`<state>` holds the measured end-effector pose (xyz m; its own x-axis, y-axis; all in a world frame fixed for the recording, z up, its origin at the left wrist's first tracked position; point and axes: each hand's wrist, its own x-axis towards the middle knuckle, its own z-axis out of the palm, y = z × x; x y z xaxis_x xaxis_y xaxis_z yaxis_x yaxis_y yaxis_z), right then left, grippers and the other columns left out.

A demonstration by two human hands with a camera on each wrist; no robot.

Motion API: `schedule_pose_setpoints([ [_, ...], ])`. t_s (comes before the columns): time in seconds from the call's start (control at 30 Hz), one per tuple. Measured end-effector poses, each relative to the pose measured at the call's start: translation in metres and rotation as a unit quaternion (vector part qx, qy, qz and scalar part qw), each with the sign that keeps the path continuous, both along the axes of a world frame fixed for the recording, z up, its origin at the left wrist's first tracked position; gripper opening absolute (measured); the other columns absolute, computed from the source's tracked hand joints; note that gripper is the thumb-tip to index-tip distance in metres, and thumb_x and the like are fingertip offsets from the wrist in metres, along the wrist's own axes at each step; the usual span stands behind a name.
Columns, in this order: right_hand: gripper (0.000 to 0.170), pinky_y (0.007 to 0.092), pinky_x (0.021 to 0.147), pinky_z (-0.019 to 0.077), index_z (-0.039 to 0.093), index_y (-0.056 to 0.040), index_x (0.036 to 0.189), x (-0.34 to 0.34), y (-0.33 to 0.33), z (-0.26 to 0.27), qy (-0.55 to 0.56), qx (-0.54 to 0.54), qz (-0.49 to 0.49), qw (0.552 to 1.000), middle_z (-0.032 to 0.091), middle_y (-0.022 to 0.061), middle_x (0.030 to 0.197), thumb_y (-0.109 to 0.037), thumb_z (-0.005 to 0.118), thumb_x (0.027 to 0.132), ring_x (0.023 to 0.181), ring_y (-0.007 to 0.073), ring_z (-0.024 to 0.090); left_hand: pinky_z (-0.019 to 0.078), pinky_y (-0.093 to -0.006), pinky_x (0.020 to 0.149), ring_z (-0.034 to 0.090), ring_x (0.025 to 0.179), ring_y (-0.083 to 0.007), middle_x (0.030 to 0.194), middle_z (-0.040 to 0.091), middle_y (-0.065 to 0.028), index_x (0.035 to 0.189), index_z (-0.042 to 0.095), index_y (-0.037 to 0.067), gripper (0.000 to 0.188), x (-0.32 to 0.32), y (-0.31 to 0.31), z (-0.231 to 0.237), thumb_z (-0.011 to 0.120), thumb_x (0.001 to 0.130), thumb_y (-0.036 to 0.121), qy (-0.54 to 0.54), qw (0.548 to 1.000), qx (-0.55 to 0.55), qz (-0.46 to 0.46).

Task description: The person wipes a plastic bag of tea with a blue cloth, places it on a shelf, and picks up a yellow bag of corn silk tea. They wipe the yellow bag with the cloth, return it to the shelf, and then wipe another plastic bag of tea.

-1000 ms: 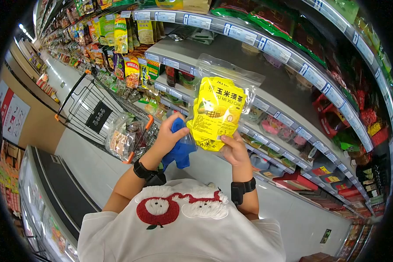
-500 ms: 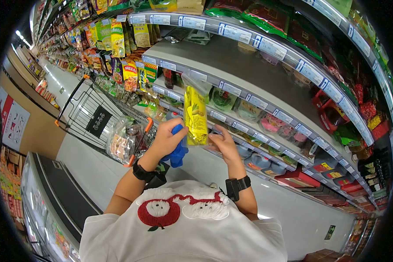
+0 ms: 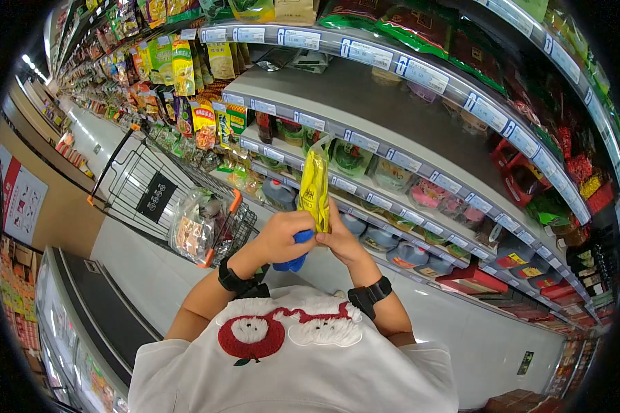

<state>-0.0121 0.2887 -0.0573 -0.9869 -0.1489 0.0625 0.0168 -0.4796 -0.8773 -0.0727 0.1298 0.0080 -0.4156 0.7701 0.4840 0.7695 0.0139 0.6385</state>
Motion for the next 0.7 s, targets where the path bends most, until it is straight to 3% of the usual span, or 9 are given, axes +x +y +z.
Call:
schedule_pose_setpoints([
  [0.1, 0.115, 0.0324, 0.106, 0.0239, 0.005, -0.0106, 0.144, 0.001, -0.002, 0.01, -0.011, -0.018, 0.017, 1.0, 0.024, 0.009, 0.143, -0.045, 0.078, 0.062, 0.132, 0.0209, 0.026, 0.0445, -0.0358, 0.054, 0.056, 0.063, -0.0311, 0.07, 0.055, -0.0105, 0.076, 0.056, 0.005, 0.013, 0.003, 0.0, 0.004, 0.066, 0.07, 0.012, -0.02, 0.997, 0.016, -0.075],
  [0.2, 0.121, 0.0327, 0.106, 0.0236, 0.004, -0.01, 0.144, 0.002, 0.001, 0.013, -0.016, -0.015, 0.037, 0.999, 0.023, 0.0089, 0.144, -0.051, 0.079, 0.058, 0.132, 0.021, 0.026, 0.0454, -0.0349, 0.055, 0.058, 0.064, -0.03, 0.072, 0.057, -0.0098, 0.078, 0.058, 0.005, 0.013, 0.009, -0.004, 0.011, 0.066, 0.07, 0.012, -0.03, 0.997, 0.001, -0.076],
  [0.33, 0.124, 0.0333, 0.107, 0.022, 0.007, -0.0071, 0.144, 0.008, 0.004, 0.018, -0.014, -0.027, 0.053, 0.998, 0.025, 0.0087, 0.143, -0.056, 0.078, 0.055, 0.132, 0.0215, 0.027, 0.0456, -0.0334, 0.055, 0.058, 0.062, -0.0288, 0.073, 0.058, -0.0101, 0.078, 0.058, 0.004, 0.013, 0.01, -0.004, 0.006, 0.065, 0.071, 0.011, -0.024, 0.996, 0.064, -0.063],
  [0.5, 0.121, 0.0347, 0.107, 0.0231, 0.016, -0.003, 0.141, 0.014, 0.011, 0.007, -0.029, -0.067, 0.093, 0.993, 0.031, 0.0091, 0.141, -0.06, 0.078, 0.053, 0.131, 0.0204, 0.03, 0.0475, -0.0354, 0.057, 0.06, 0.064, -0.0292, 0.071, 0.058, -0.0122, 0.078, 0.058, 0.003, 0.011, 0.004, -0.012, 0.003, 0.064, 0.073, 0.011, -0.021, 0.989, 0.103, 0.1],
  [0.7, 0.114, 0.0376, 0.104, 0.0293, 0.023, -0.0035, 0.14, 0.021, 0.011, 0.004, -0.031, -0.111, 0.098, 0.989, 0.036, 0.0095, 0.138, -0.058, 0.077, 0.055, 0.126, 0.0232, 0.037, 0.0452, -0.0347, 0.055, 0.059, 0.06, -0.0307, 0.071, 0.059, -0.0151, 0.08, 0.056, 0.002, 0.01, -0.021, -0.014, -0.013, 0.059, 0.079, 0.011, -0.086, 0.927, 0.167, 0.326],
])
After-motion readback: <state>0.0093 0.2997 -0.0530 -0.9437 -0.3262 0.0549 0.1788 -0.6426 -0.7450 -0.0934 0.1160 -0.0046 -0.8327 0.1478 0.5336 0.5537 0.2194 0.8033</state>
